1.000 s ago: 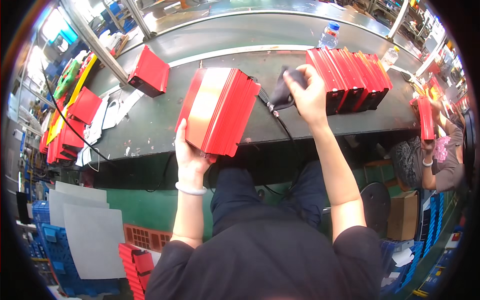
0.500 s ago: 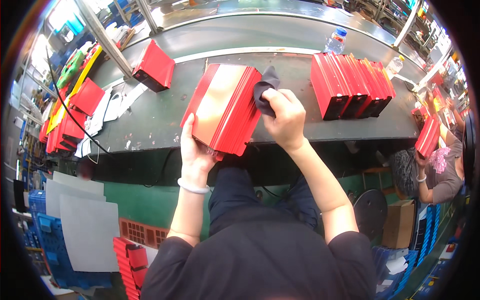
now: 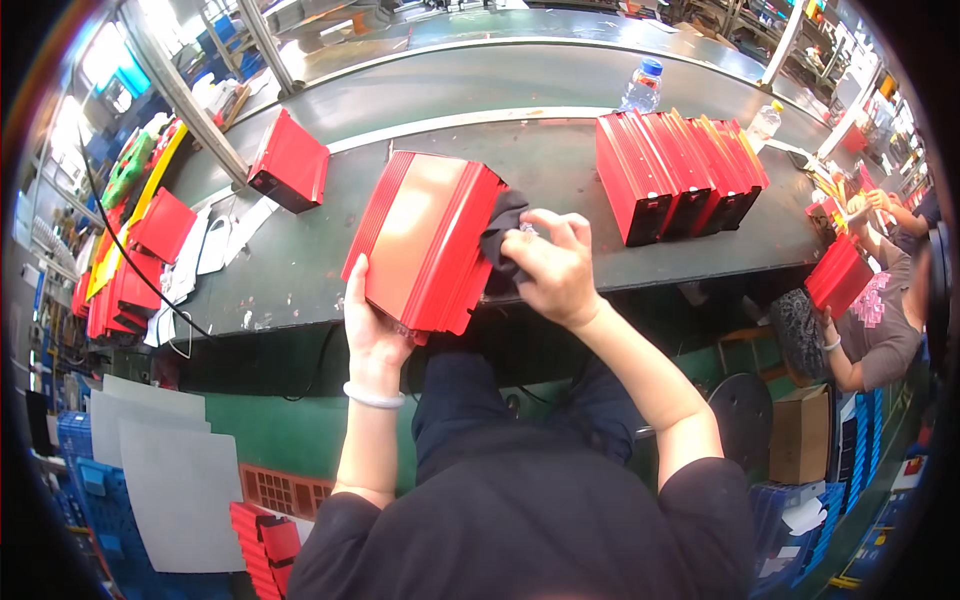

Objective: Clean red electronic power inverter cases using an air duster and a cleaning cloth on an assembly line.

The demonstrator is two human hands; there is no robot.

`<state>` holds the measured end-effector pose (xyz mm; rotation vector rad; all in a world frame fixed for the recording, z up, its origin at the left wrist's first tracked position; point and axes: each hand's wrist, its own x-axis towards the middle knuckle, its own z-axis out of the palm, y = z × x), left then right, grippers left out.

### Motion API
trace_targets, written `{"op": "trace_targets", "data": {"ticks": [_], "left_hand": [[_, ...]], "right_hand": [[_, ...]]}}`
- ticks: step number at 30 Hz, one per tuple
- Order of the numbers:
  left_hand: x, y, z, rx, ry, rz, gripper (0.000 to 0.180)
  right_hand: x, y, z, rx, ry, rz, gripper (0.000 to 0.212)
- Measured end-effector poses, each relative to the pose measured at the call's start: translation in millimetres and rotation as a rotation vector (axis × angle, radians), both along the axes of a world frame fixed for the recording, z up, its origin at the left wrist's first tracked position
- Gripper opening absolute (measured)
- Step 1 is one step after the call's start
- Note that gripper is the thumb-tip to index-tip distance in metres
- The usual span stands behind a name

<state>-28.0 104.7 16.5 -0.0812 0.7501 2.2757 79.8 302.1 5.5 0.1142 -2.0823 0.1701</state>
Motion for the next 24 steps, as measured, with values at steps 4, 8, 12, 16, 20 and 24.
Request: {"op": "trace_targets", "data": {"ticks": [4,8,12,16,20,24], "left_hand": [[1,0,-8,0.030,0.007,0.030,0.053],[2,-2,-9,0.031,0.033,0.021,0.053],[5,-5,-3,0.055,0.057,-0.005,0.053],[2,-7,-10,0.037,0.040,0.049,0.051],[0,-6,-17,-0.013,0.079,0.129,0.049],[3,-8,-18,-0.020,0.179,0.175,0.047]], "right_hand": [[-6,28,17,0.057,-0.057,-0.087,0.018],[-11,66,9,-0.476,-0.107,-0.150,0.020],[-6,59,4,-0.972,-0.004,0.166,0.017],[5,19,15,-1.061,-0.010,0.187,0.012],[19,-13,15,-0.187,-0.196,0.119,0.026],[35,-10,-6,-1.295,-0.319,0.542,0.012]]}}
